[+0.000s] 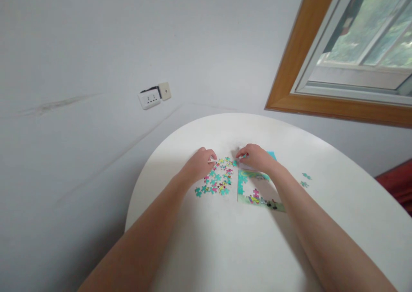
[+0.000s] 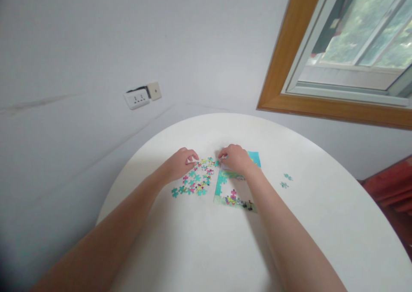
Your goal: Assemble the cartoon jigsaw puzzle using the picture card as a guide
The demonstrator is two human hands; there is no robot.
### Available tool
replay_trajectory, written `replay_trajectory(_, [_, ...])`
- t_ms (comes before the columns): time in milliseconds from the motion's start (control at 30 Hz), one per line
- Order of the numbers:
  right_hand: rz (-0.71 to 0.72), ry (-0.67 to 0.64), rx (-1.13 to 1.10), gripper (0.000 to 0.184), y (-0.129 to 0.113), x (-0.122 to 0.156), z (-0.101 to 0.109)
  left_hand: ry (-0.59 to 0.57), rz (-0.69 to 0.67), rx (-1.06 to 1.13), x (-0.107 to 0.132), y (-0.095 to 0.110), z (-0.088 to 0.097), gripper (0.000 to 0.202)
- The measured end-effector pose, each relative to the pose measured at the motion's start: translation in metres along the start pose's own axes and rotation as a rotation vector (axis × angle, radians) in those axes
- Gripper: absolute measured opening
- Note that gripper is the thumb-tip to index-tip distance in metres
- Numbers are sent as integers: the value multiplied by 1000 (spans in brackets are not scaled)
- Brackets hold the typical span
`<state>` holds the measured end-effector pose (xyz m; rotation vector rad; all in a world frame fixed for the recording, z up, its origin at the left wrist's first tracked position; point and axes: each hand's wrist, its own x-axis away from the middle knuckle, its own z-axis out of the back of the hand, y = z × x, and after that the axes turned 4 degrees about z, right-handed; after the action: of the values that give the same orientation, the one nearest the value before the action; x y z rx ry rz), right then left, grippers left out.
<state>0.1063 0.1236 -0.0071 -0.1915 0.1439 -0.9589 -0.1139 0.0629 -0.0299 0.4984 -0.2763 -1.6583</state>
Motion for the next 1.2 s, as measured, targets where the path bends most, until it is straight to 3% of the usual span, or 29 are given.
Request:
replay_trajectory(200, [14,12,98,21,-12,5,3,-104,-269,42,8,18,8,29])
replay_trajectory(367, [10,13,96,20,-11,5,0,-160,-347,35,14,31,-1,27])
replay_trajectory(500, [17,26,54,19,-9,2,-4,-156,-336,12,13,27,-3,21])
replay_trajectory(667, [27,24,-87,17,-11,0,-4,-124,-310,51,8,18,6,18])
replay_trajectory(900, [23,1,-402,11,-9,0,-6,58,-178,85,2,15,14,20])
replay_trajectory(1200, [140,-18,-711,13,-13,-1,-5,-34,-241,130,-1,16,5,19])
